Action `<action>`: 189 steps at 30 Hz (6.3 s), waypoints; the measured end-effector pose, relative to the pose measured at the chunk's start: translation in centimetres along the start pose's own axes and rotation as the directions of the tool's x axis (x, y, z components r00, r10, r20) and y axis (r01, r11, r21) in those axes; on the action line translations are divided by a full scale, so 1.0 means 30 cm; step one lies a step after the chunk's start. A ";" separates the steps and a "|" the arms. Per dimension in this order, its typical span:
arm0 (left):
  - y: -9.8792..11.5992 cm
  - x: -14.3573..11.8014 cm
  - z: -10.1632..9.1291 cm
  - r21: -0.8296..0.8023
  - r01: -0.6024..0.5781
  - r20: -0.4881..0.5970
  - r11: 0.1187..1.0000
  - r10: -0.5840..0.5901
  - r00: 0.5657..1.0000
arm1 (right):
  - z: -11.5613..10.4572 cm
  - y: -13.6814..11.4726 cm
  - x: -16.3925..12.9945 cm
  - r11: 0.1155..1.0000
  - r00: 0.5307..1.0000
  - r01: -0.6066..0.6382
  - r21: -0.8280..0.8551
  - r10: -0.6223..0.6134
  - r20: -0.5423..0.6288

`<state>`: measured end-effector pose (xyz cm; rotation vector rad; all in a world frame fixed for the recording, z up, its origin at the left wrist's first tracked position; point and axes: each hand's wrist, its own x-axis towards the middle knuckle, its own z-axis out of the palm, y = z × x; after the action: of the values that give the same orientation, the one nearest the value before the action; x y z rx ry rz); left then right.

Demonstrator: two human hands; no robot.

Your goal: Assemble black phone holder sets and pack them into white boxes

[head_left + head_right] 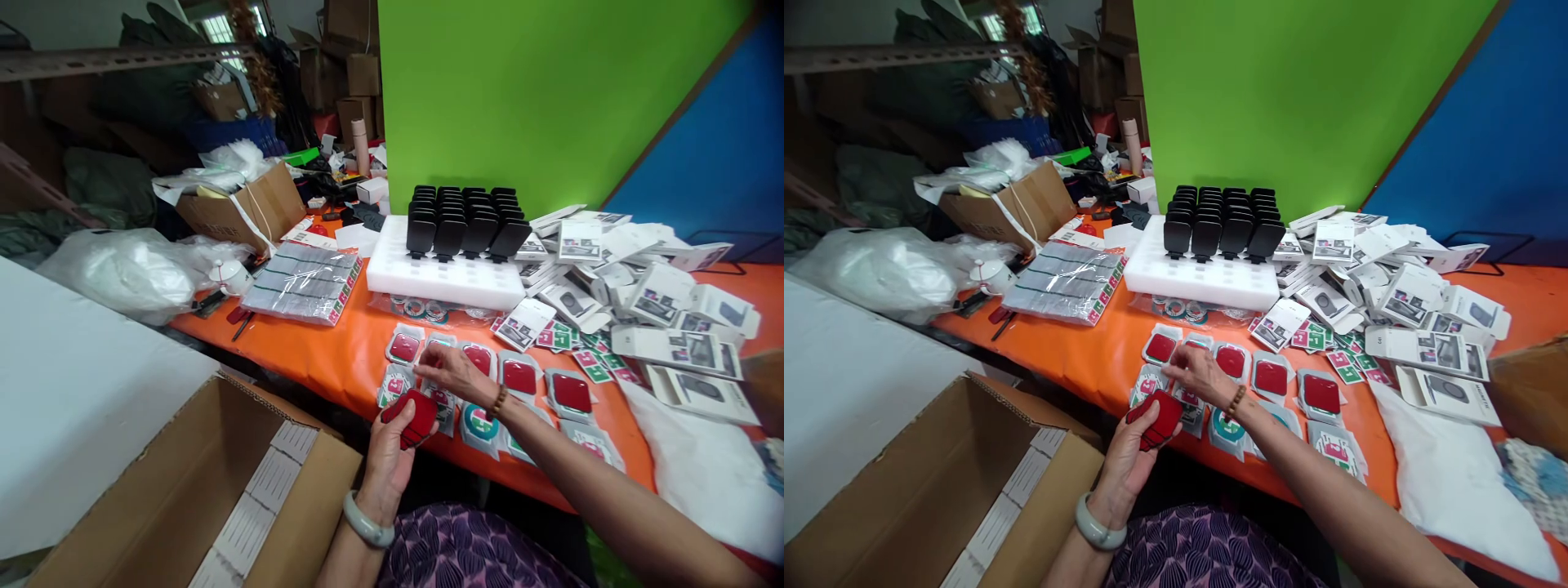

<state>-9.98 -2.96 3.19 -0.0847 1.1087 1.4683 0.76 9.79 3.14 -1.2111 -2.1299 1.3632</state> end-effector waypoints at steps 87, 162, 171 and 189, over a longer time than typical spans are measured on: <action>-0.101 -0.103 0.064 0.155 0.229 0.148 0.961 -0.252 0.956 | -0.111 0.212 -0.299 0.995 0.977 -0.091 0.035 0.096 -0.191; -0.050 0.167 0.120 0.304 -0.837 0.834 -0.455 -0.298 0.465 | -0.382 0.436 -0.663 0.978 0.890 -0.204 -0.054 0.162 -0.426; -0.044 0.142 0.191 0.278 -0.834 0.814 -0.477 -0.344 0.469 | -0.228 0.227 -0.599 0.988 0.842 -0.023 -0.150 -0.062 -0.536; -0.144 0.006 0.044 0.531 -0.615 0.769 -0.583 0.025 0.639 | 0.056 0.175 -0.533 0.956 0.877 -0.088 -0.279 -0.058 -0.476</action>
<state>-5.85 -2.80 1.34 2.2426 1.7835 0.3463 11.43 -3.01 0.32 -1.4938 -1.9921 0.6551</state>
